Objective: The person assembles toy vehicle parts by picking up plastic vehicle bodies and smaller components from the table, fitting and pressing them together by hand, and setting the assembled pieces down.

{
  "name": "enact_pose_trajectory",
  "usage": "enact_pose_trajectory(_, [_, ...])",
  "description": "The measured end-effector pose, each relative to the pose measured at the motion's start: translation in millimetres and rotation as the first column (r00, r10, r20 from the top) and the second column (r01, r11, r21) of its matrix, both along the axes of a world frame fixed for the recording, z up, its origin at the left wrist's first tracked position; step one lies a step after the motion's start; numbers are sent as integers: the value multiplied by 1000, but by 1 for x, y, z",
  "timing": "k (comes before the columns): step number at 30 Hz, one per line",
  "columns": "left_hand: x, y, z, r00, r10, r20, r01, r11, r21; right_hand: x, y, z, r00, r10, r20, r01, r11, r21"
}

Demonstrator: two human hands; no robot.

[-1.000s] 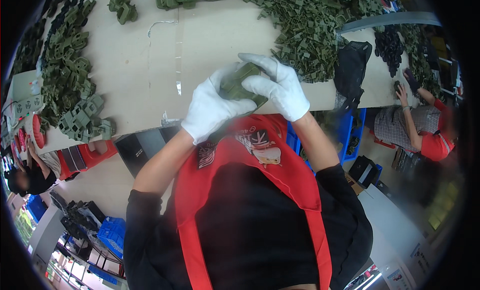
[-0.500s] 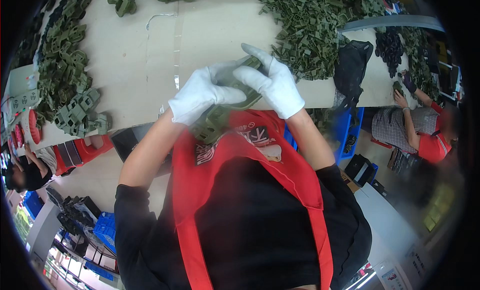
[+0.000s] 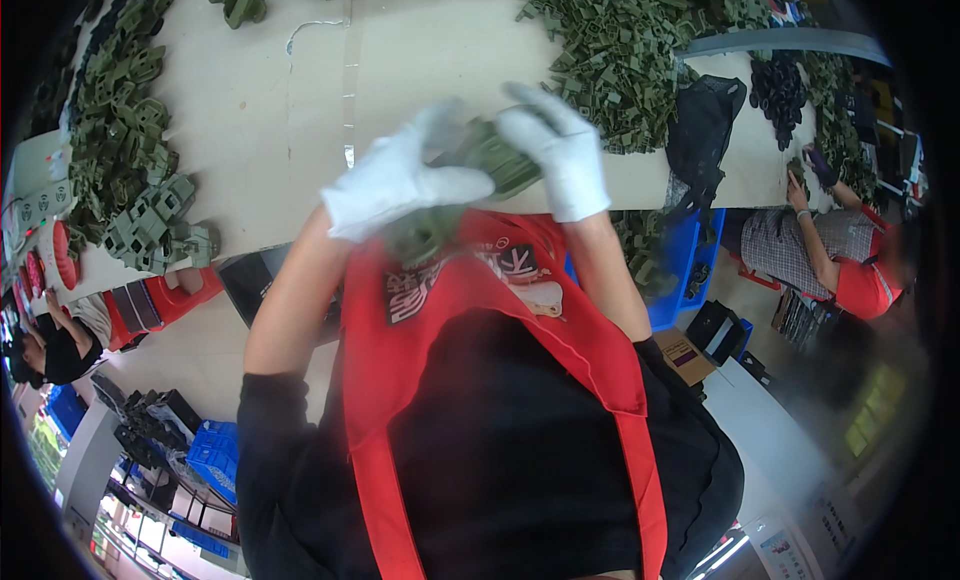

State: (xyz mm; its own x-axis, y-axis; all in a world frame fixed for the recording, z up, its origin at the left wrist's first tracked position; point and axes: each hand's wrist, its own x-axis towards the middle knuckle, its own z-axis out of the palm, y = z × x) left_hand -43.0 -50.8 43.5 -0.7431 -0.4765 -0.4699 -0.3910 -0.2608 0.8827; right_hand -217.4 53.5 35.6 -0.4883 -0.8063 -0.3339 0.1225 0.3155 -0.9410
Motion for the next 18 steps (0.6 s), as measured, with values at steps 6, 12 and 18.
enact_pose_trajectory(6, [25,27,-6,917,359,-172,-338,930,143,-21,20,-11,931,-337,139,352,930,-103])
enact_pose_trajectory(12, [28,13,1,913,394,-104,-360,900,246,-43,43,-31,997,16,79,-29,986,162])
enact_pose_trajectory(18, [31,30,3,948,312,-67,-279,911,305,14,0,34,708,491,-507,-444,868,221])
